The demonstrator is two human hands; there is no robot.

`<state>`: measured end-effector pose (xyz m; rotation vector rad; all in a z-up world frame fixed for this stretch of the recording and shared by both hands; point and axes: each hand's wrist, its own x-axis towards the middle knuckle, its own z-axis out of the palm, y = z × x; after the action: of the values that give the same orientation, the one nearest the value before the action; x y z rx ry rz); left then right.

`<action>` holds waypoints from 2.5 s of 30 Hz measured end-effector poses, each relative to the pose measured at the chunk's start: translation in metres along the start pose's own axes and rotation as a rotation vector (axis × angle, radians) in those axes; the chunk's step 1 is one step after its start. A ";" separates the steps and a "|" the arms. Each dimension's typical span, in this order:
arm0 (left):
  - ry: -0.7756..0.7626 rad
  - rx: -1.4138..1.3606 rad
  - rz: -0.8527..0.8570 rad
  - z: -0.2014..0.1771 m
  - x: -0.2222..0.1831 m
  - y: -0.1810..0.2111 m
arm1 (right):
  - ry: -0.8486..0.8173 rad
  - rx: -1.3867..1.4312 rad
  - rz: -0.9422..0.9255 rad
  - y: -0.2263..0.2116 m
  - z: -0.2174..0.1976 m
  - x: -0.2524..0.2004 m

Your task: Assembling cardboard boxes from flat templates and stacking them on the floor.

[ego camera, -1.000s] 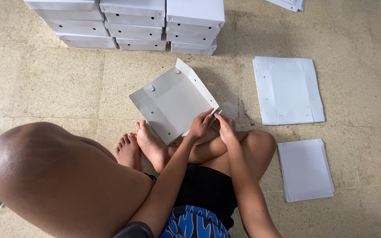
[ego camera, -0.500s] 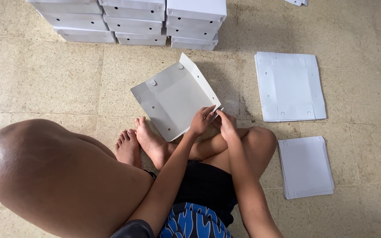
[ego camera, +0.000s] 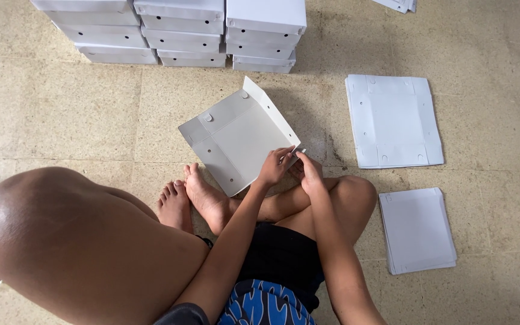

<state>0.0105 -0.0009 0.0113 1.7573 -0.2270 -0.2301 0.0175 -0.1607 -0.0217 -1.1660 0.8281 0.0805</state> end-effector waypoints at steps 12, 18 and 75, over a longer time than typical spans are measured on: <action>0.004 -0.054 -0.006 -0.004 -0.007 0.023 | 0.012 0.005 -0.005 -0.002 0.002 -0.005; 0.006 -0.201 -0.176 -0.002 -0.004 0.010 | 0.039 0.009 -0.020 0.001 0.000 -0.002; 0.056 0.151 0.030 0.009 0.002 0.014 | 0.095 0.060 -0.121 0.002 -0.005 -0.001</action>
<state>0.0095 -0.0125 0.0236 1.9062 -0.2349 -0.1442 0.0137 -0.1634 -0.0236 -1.1676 0.8360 -0.0995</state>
